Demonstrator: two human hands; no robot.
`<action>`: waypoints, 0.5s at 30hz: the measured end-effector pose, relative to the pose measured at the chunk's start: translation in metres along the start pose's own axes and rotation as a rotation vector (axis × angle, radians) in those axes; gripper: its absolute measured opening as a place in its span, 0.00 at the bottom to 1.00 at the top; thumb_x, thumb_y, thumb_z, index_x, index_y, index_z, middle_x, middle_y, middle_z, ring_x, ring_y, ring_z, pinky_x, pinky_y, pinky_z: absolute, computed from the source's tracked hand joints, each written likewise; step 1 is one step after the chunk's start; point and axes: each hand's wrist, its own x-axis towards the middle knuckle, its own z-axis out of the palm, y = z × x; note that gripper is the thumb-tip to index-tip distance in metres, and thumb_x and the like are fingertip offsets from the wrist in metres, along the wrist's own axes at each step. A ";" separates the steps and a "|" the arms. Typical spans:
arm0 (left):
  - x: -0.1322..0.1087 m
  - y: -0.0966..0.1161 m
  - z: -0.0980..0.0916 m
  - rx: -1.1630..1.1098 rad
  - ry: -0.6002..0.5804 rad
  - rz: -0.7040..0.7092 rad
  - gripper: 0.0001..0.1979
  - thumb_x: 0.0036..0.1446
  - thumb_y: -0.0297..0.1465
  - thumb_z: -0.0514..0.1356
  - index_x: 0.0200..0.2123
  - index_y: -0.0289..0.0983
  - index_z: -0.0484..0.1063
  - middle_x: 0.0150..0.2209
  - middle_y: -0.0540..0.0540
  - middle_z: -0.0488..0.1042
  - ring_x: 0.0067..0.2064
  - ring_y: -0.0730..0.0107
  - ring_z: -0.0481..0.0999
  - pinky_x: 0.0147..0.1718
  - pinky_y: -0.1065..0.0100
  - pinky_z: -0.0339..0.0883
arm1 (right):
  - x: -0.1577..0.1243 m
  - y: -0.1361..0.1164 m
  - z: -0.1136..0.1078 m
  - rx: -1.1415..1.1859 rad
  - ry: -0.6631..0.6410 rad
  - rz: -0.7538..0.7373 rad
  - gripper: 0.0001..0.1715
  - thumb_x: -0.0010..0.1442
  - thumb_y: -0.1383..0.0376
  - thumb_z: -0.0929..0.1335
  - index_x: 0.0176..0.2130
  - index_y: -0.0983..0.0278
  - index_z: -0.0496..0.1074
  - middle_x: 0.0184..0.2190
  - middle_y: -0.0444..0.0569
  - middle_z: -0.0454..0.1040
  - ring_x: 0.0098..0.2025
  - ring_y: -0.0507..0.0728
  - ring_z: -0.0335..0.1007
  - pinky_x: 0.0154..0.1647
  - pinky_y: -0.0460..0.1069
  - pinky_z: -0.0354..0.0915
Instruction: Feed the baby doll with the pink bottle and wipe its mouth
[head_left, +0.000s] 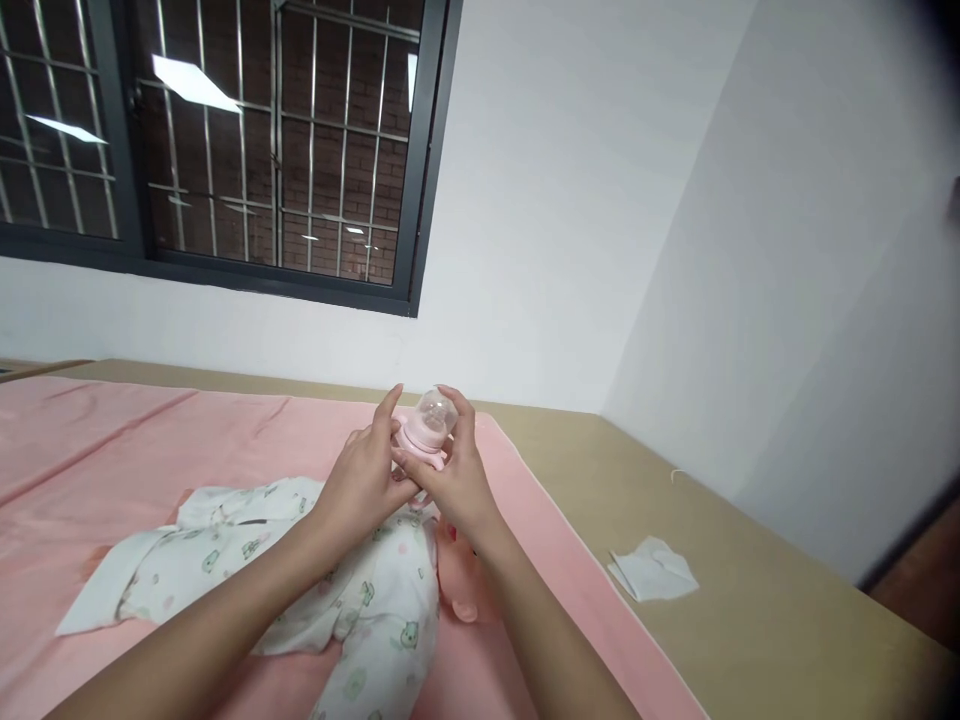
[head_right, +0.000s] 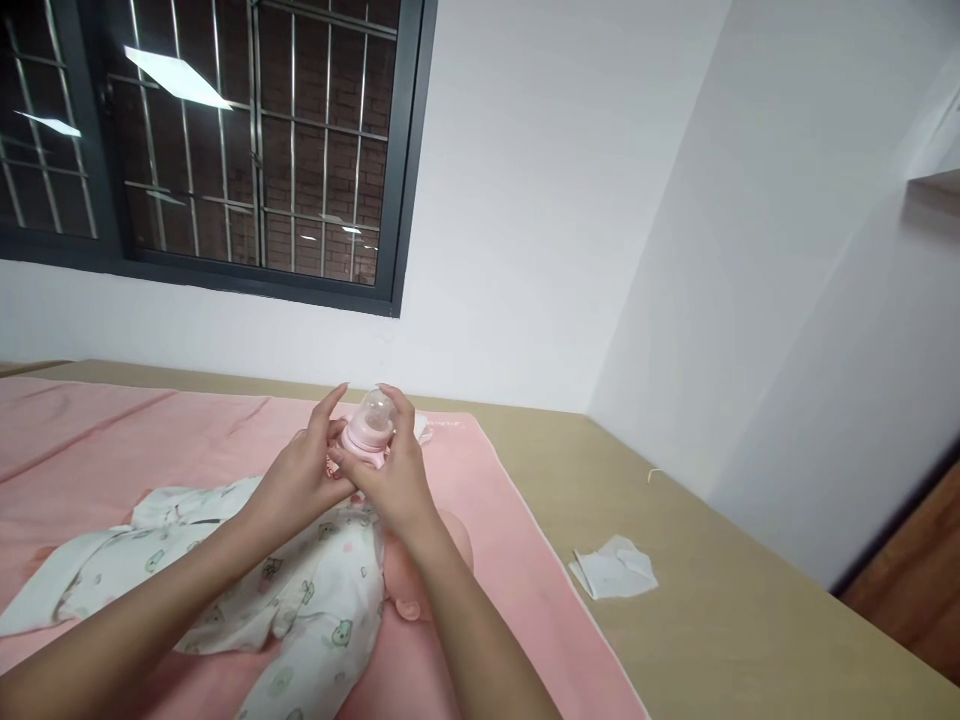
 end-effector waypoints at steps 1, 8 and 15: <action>-0.001 0.001 0.000 -0.013 -0.011 0.002 0.46 0.51 0.31 0.59 0.68 0.38 0.35 0.49 0.39 0.74 0.45 0.55 0.76 0.43 0.57 0.68 | 0.000 -0.002 0.000 -0.027 0.023 -0.008 0.47 0.48 0.58 0.76 0.61 0.49 0.53 0.48 0.46 0.69 0.45 0.57 0.72 0.38 0.50 0.74; -0.042 0.017 0.016 0.026 0.049 0.317 0.36 0.62 0.36 0.55 0.68 0.45 0.40 0.63 0.40 0.63 0.62 0.54 0.64 0.56 0.52 0.62 | 0.018 0.008 -0.050 -0.281 0.373 -0.174 0.40 0.50 0.59 0.73 0.59 0.54 0.57 0.53 0.49 0.66 0.47 0.56 0.69 0.49 0.52 0.68; -0.079 0.011 0.090 0.052 -0.438 0.653 0.19 0.62 0.43 0.57 0.51 0.39 0.71 0.50 0.43 0.74 0.48 0.60 0.74 0.47 0.55 0.71 | 0.022 0.095 -0.138 -0.751 0.514 -0.025 0.38 0.49 0.63 0.70 0.59 0.59 0.60 0.51 0.53 0.67 0.50 0.61 0.66 0.52 0.56 0.64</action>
